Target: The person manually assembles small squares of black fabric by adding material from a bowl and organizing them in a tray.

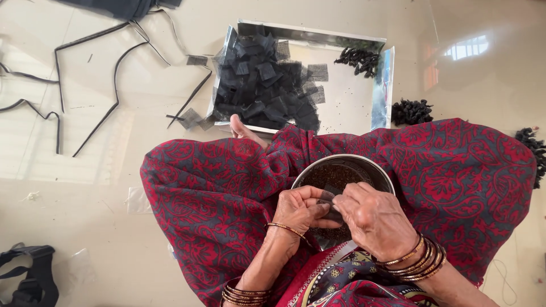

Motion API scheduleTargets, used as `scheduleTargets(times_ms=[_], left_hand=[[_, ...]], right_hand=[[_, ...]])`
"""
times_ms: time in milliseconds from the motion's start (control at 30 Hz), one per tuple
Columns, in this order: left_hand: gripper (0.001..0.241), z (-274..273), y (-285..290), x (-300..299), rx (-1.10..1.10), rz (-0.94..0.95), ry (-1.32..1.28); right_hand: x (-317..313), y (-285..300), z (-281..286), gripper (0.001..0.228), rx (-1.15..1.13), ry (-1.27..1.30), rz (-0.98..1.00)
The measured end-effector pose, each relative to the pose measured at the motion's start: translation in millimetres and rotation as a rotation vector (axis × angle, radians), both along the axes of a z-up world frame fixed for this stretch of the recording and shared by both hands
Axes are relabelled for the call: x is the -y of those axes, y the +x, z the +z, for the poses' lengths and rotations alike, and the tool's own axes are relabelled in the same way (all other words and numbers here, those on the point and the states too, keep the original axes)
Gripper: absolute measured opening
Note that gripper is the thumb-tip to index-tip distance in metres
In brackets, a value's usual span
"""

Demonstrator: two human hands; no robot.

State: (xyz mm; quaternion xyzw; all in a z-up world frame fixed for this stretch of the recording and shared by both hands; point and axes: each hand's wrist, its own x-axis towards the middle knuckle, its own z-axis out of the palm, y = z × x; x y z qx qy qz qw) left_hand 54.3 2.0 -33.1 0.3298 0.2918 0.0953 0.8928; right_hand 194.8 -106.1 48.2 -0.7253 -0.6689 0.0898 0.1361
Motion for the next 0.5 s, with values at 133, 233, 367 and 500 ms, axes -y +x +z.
scheduleTargets(times_ms=[133, 233, 367, 500], left_hand=[[0.019, -5, 1, -2, -0.008, 0.006, 0.006], [0.018, -7, 2, -3, -0.021, 0.012, 0.007], [0.018, -7, 0, -12, -0.017, 0.084, 0.034], [0.018, 11, -5, -25, 0.011, 0.116, -0.002]], right_hand=[[0, 3, 12, 0.023, -0.06, 0.114, 0.026], [0, 13, 18, 0.009, -0.173, 0.298, 0.01], [7, 29, -4, 0.007, -0.163, 0.005, -0.261], [29, 35, -91, 0.009, 0.052, -0.11, -0.075]])
